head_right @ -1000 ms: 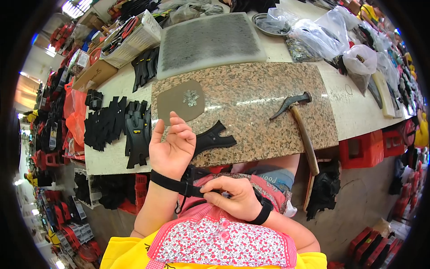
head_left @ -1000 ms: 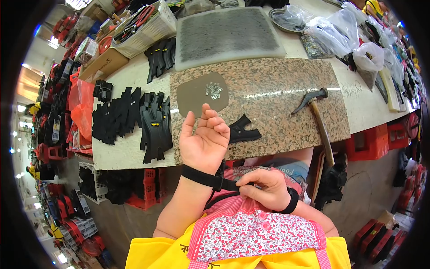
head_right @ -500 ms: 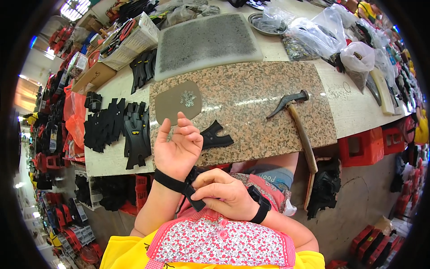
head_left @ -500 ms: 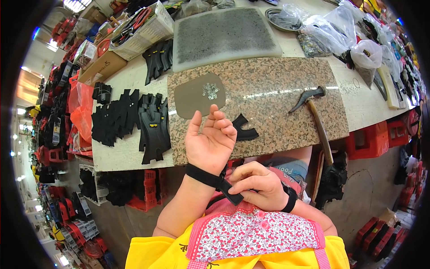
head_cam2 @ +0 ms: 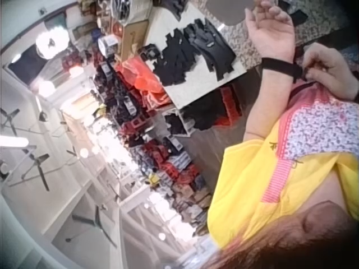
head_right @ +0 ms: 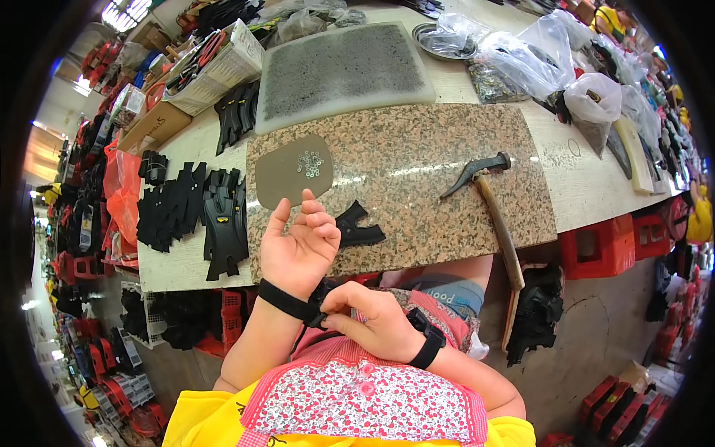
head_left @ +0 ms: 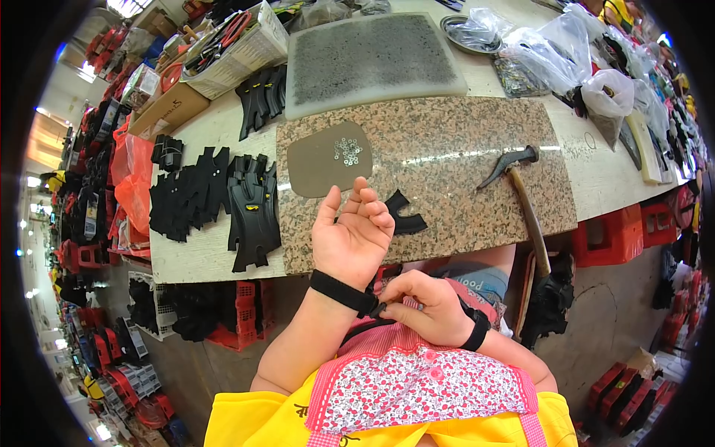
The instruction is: The recorder uses a hammer to attach small metal components to black shoe parts on a stone workbench in a factory setting.
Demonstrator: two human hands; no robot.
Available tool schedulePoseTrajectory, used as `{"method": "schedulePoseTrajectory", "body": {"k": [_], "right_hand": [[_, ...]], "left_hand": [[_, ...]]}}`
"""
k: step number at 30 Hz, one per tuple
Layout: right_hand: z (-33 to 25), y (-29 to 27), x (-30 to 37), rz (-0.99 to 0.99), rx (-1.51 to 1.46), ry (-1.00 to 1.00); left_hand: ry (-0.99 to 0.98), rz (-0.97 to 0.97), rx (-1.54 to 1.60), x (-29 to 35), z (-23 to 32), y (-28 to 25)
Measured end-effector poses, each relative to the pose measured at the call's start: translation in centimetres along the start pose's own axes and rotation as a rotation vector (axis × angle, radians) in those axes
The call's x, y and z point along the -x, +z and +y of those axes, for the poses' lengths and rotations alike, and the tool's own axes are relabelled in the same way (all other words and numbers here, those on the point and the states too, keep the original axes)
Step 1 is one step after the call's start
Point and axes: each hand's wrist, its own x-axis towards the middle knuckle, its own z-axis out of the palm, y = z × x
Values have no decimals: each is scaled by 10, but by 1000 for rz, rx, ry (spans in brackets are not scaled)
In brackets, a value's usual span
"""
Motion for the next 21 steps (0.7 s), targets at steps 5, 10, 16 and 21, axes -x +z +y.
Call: {"method": "schedulePoseTrajectory", "body": {"k": [5,10,16,21], "right_hand": [[-1,-1,-4,-11,216,-108],[-1,1,-6,18,256,-110],[-2,5,-6,65,192,-6],[-4,9,-7,69,271,-114]], "left_hand": [[-12,0,-20,-2,-3,-4],[-18,7,-13,-3,-5,-5],[-36,2,-21,-3,-7,-9],[17,-42,42,4,1,-4]]}}
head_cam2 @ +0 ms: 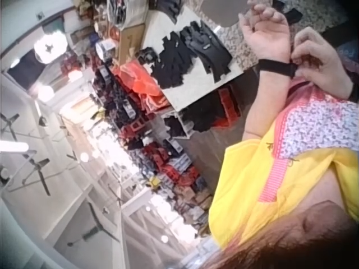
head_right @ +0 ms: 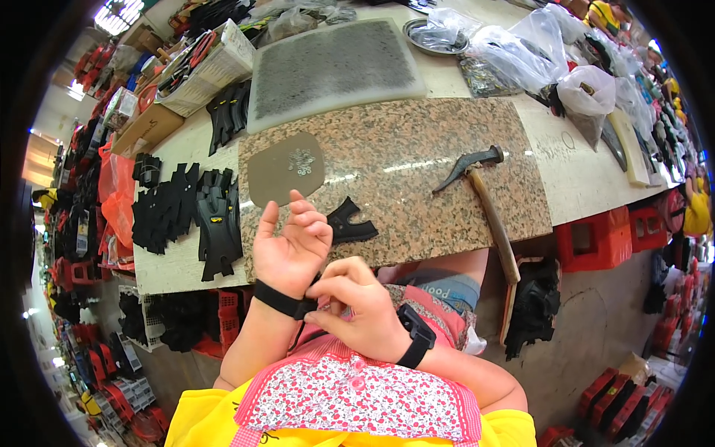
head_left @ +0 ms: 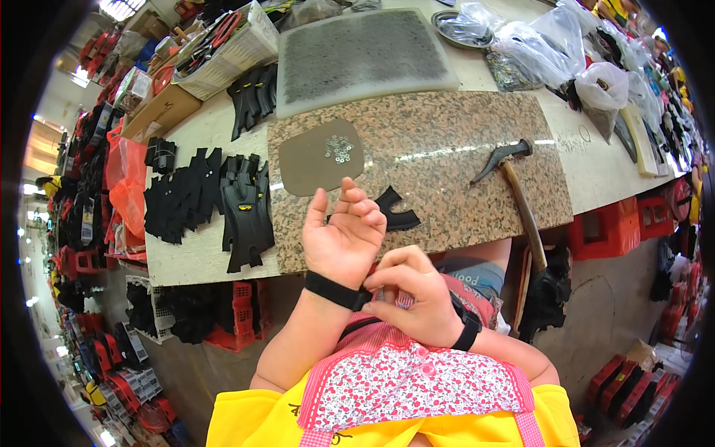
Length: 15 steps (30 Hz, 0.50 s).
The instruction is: The recorder uses a hammer to attach small metal components to black shoe parts on a stone workbench in a factory setting.
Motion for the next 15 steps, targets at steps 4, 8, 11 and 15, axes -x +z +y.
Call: {"method": "schedulePoseTrajectory", "body": {"k": [4,8,11,15], "right_hand": [[8,-29,10,301,97,-164],[19,-82,30,635,442,-182],[34,-121,42,752,1043,-131],[53,-150,48,779,1375,47]], "left_hand": [[179,-51,72,11,26,12],[479,-43,-320,34,63,5],[994,49,-1350,53,52,7],[836,-44,-2282,43,35,-1]]}}
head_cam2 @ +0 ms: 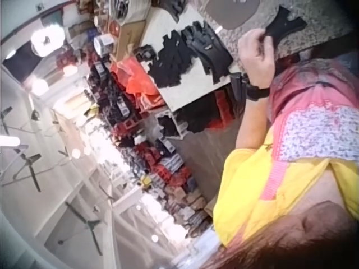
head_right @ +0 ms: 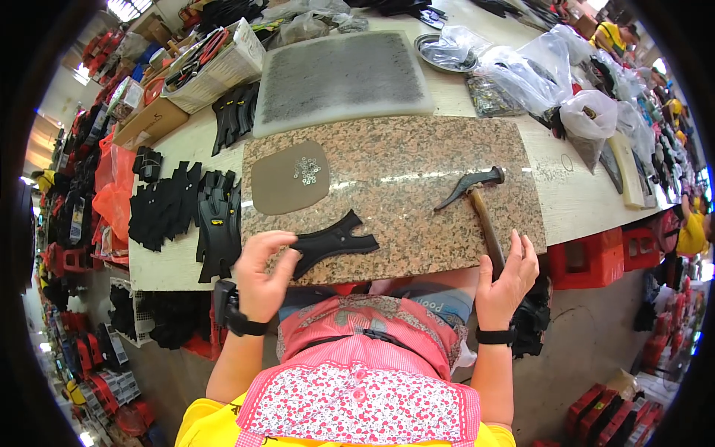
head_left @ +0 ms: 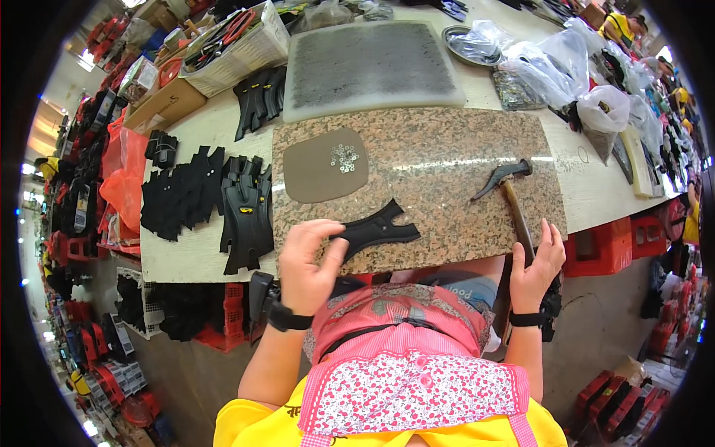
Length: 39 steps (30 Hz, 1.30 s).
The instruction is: The recorder uses a hammer to attach small metal components to black shoe parts on a stone workbench in a factory setting.
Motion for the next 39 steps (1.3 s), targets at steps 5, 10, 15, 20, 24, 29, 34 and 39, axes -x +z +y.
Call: {"method": "schedulePoseTrajectory", "body": {"k": [5,10,15,20,24,29,34,39], "right_hand": [[17,31,-4,-201,45,63],[26,28,-4,-150,88,-12],[30,19,-12,-202,-256,98],[-24,-32,-10,-166,-1103,365],[-65,-60,-8,-386,-1163,360],[-69,-48,4,-524,-988,2],[-86,-43,5,-306,-1696,195],[-108,-31,-38,-237,-2070,159]], "left_hand": [[189,-88,-273,5,-21,38],[213,-105,-279,15,-22,46],[160,-62,-300,32,-25,45],[165,-25,-289,38,-27,47],[139,-29,-285,39,-25,46],[133,-63,-292,44,-23,44],[117,-28,-235,42,-10,26],[76,18,-187,31,-1,4]]}}
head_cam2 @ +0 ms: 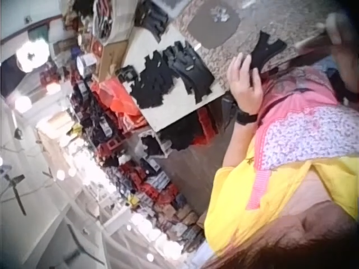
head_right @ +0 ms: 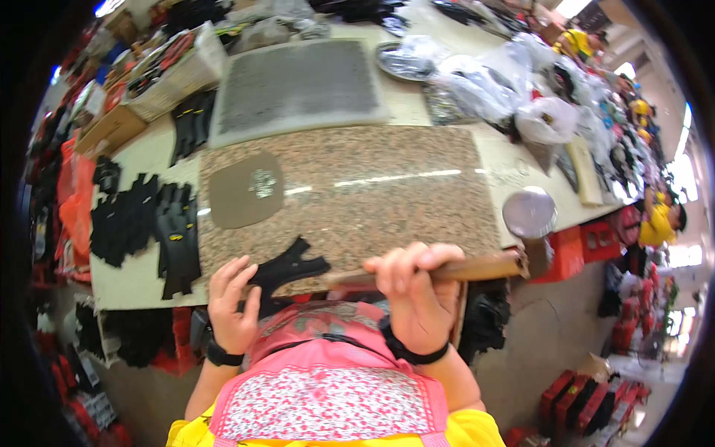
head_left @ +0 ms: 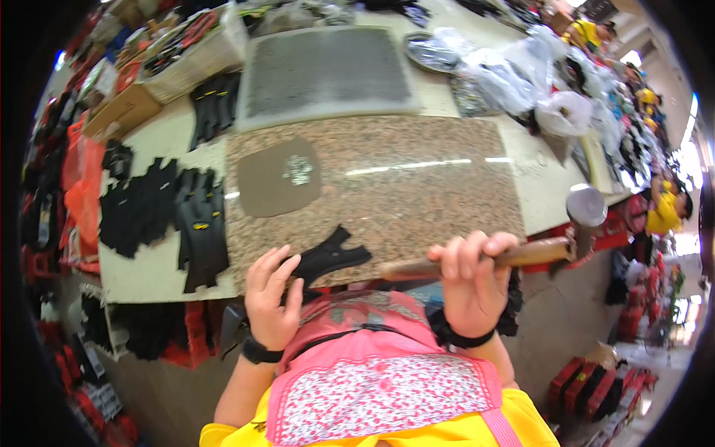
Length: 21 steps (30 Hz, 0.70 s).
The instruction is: The recorder uses a hammer to attach small metal components to black shoe parts on a stone workbench in a factory setting.
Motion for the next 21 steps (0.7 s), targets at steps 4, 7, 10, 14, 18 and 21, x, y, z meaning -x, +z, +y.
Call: {"method": "schedulePoseTrajectory", "body": {"k": [4,7,10,14,18,21], "right_hand": [[-1,-4,-15,91,-140,-41],[6,-5,-27,138,-251,-78],[12,-3,-31,170,-387,-72],[12,-2,-25,254,-408,-82],[21,-8,-21,339,-185,-126],[25,-4,-13,507,300,-126]], "left_hand": [[-133,-268,648,-15,45,10],[-264,-529,1055,-28,72,47],[-212,-733,1345,-27,87,87],[-415,-968,1433,-25,99,94],[-464,-903,1333,-22,102,93],[-378,-873,1259,-13,100,99]]}}
